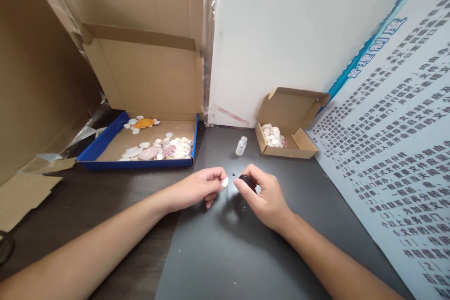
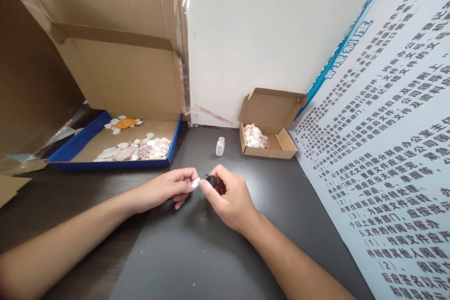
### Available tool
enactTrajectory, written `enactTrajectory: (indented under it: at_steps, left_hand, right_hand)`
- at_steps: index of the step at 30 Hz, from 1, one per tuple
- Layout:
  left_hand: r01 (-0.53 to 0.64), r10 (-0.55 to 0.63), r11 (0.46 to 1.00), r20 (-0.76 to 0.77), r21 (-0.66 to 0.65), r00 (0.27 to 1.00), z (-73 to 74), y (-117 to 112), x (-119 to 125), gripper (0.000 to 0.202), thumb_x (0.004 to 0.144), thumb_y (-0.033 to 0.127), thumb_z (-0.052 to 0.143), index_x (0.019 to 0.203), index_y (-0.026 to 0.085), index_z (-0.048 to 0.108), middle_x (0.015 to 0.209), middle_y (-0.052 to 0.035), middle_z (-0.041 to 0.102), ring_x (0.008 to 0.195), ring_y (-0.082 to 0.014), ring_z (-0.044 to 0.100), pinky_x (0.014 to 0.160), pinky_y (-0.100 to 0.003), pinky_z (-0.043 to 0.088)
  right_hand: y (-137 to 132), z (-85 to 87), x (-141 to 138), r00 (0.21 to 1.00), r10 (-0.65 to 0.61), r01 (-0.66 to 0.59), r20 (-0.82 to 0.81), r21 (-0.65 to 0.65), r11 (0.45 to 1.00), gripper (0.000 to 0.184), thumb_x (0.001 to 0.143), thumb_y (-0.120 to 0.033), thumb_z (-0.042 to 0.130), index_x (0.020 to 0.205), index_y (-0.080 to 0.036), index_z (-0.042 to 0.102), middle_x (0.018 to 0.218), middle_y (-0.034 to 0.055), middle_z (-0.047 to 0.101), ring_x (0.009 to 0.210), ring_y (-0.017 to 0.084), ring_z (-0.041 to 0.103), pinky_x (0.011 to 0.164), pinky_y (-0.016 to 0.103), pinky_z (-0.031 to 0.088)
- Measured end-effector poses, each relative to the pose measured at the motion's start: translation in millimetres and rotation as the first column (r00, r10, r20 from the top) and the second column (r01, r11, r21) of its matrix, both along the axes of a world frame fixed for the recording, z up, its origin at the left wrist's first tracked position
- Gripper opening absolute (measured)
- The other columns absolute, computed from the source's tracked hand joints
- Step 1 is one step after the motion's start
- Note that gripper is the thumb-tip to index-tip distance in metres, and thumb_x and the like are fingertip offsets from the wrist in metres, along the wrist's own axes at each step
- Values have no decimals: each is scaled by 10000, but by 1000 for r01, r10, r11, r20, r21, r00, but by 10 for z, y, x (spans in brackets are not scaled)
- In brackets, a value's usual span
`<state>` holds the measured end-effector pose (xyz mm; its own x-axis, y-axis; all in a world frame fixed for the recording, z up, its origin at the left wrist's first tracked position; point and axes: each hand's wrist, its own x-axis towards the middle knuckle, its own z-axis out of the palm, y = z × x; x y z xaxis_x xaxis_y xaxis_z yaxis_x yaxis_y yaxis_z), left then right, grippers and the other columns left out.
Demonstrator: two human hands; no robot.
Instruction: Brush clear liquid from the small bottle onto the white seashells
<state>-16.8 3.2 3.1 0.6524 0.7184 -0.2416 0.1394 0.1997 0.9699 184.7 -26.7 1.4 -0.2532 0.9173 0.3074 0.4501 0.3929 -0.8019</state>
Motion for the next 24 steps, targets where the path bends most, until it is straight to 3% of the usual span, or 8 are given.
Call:
enactTrajectory:
  at_steps: [5, 10, 17, 24]
  left_hand:
    - [2, -2, 1000, 28, -4, 1000, -26, 10, 2, 167, 833, 315, 563, 814, 192, 452, 592, 83, 357, 507, -76, 365, 520, -209, 391]
    - [0, 0, 1000, 23, -6, 1000, -18, 9, 11, 167, 833, 314, 562, 806, 191, 454, 597, 80, 363, 508, -75, 372, 519, -205, 385]
    - [1, -1, 1000, 8, 1, 1000, -11, 3, -5, 160, 847, 315, 553, 820, 191, 456, 587, 82, 359, 518, -78, 384, 525, -203, 371]
    - [-5, 5, 1000, -6, -10, 1000, 9, -2, 7, 132, 839, 286, 540, 824, 192, 448, 565, 87, 356, 511, -82, 376, 526, -208, 368]
  right_hand:
    - [-4, -3, 9, 993, 115, -115, -31, 6, 993, 299, 967, -373, 428, 732, -188, 445, 584, -41, 459, 535, 87, 424, 546, 209, 345]
    - [-3, 0, 18, 994, 110, -109, -20, 7, 994, 295, 974, -362, 419, 741, -187, 462, 587, -38, 469, 539, 89, 435, 551, 210, 348]
    - [2, -3, -6, 1000, 25, -25, -8, 16, 1000, 311, 881, -396, 598, 711, -191, 438, 582, -53, 404, 523, 78, 375, 507, 196, 324]
    - [1, -1, 17, 993, 118, -119, -25, -28, 993, 289, 972, -390, 428, 772, -186, 475, 596, -38, 469, 538, 89, 428, 538, 211, 345]
